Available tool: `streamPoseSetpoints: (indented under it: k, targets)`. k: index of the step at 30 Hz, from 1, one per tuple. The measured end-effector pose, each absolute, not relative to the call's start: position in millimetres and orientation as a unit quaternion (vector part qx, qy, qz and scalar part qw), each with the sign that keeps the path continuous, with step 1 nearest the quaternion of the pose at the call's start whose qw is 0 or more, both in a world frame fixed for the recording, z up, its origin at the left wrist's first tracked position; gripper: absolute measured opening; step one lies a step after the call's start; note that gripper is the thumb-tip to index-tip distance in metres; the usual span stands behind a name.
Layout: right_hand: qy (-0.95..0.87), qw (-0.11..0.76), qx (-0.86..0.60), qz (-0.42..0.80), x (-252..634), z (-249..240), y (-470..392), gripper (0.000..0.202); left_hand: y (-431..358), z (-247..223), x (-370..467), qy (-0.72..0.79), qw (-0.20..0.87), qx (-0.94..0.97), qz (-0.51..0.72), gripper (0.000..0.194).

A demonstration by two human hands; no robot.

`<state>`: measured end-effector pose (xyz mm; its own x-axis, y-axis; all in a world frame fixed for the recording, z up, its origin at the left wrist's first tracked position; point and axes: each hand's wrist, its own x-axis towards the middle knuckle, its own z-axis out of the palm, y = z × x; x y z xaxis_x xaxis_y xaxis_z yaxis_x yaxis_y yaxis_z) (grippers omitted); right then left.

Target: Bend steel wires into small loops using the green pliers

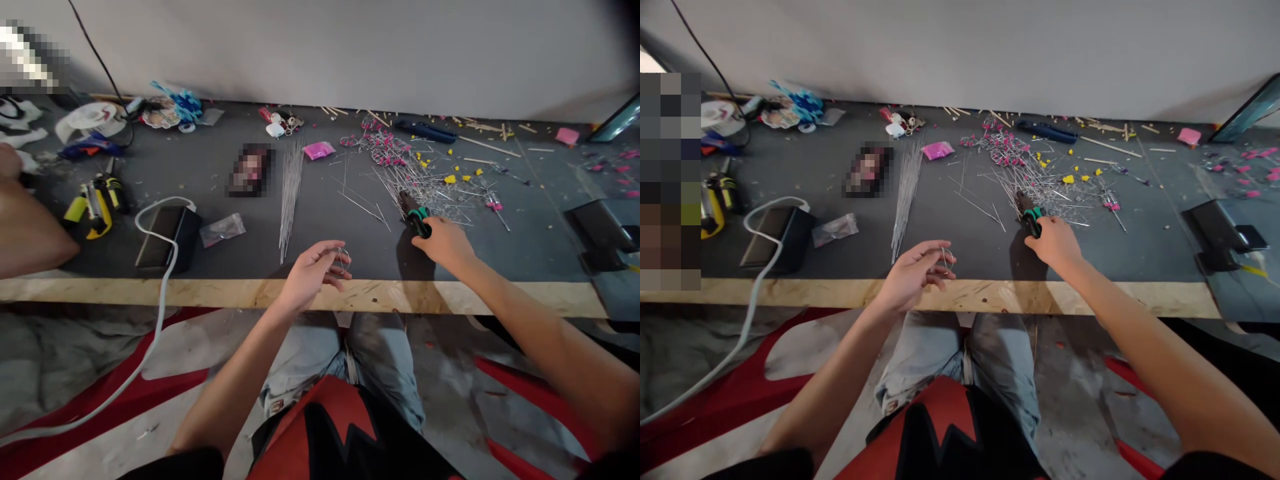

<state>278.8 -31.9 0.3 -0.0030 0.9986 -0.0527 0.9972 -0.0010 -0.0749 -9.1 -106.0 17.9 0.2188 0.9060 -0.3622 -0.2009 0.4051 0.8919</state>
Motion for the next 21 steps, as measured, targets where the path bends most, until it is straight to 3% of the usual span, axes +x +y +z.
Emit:
streamPoseSetpoints:
  k: [3,6,8,11,15,21]
  targets:
    - [-0.682,-0.019,-0.727,0.082,278.7,14.4,-26.1,0.024,-103.7,15.9,-8.2,0.464,0.67,0.384,0.434,0.024]
    - [-0.618,0.072,-0.727,0.292,271.7,31.0,-40.3,0.013,-103.5,14.9,-6.4,0.471,0.594,0.474,0.448,0.029]
    - [-0.514,0.183,-0.683,0.486,259.4,41.6,-61.7,0.013,-104.8,14.9,-3.7,0.487,0.48,0.578,0.446,0.031]
    - [-0.4,0.246,-0.632,0.616,232.5,53.3,-99.8,0.023,-108.6,14.7,3.2,0.453,0.266,0.731,0.435,0.035]
    - [-0.353,0.28,-0.588,0.672,199.7,56.7,-133.0,0.037,-114.4,14.6,12.3,0.36,0.111,0.839,0.393,0.05]
    - [-0.347,0.347,-0.569,0.659,177.7,51.2,-134.8,0.028,-117.7,16.1,12.4,0.296,0.084,0.881,0.36,0.06]
